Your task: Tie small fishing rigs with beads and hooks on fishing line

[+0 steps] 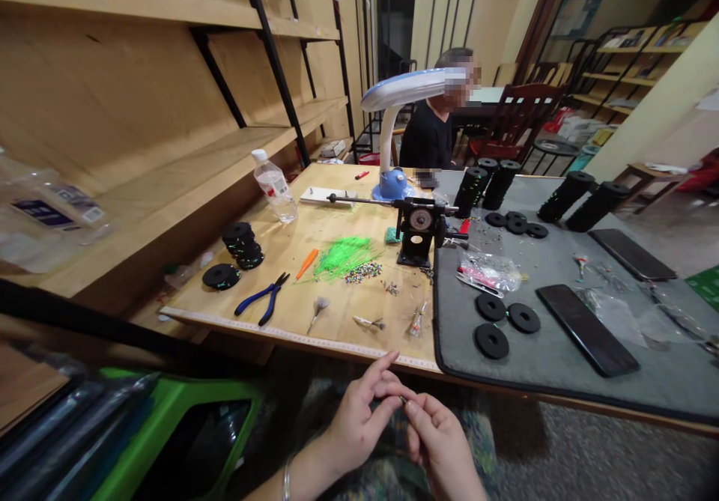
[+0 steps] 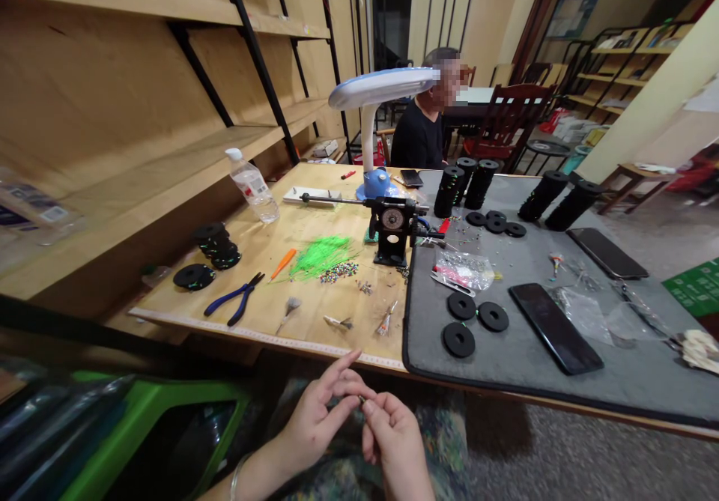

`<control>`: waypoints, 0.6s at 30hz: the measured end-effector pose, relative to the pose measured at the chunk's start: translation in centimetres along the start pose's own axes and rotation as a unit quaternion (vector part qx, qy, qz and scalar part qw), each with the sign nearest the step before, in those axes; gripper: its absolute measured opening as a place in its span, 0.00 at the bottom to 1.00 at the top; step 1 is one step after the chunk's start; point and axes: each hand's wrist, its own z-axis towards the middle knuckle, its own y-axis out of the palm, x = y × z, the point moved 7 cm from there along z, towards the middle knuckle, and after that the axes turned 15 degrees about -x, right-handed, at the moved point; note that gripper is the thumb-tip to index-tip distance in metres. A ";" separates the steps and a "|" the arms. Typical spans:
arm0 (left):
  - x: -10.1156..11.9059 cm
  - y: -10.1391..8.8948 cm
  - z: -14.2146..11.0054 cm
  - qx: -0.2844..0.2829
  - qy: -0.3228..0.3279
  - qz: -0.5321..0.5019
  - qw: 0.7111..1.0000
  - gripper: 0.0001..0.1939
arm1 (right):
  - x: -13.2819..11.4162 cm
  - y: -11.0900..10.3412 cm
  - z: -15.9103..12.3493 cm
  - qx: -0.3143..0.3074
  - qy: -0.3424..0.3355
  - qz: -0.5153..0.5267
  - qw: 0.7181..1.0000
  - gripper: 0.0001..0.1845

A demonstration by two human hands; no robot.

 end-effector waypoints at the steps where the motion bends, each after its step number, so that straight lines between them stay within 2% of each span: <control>1: 0.1 0.1 0.0 -0.003 0.005 0.004 1.000 0.28 | 0.1 0.0 0.0 -0.001 0.005 -0.002 1.000 0.28; 7: 0.5 0.1 0.0 -0.003 0.012 0.006 1.000 0.29 | 0.2 0.1 0.1 -0.009 0.010 0.004 1.000 0.28; 12: -0.1 0.1 0.0 0.013 -0.025 -0.027 0.999 0.29 | 0.0 -0.1 0.0 0.005 0.006 -0.002 1.000 0.27; 14: -0.8 0.0 0.1 0.026 -0.049 -0.057 0.997 0.24 | -0.2 -0.3 -0.1 0.010 -0.001 -0.008 1.000 0.27; 18: -1.4 -0.1 0.4 0.018 -0.089 -0.063 0.994 0.08 | -0.7 -0.5 -0.1 0.012 -0.004 -0.040 0.999 0.28</control>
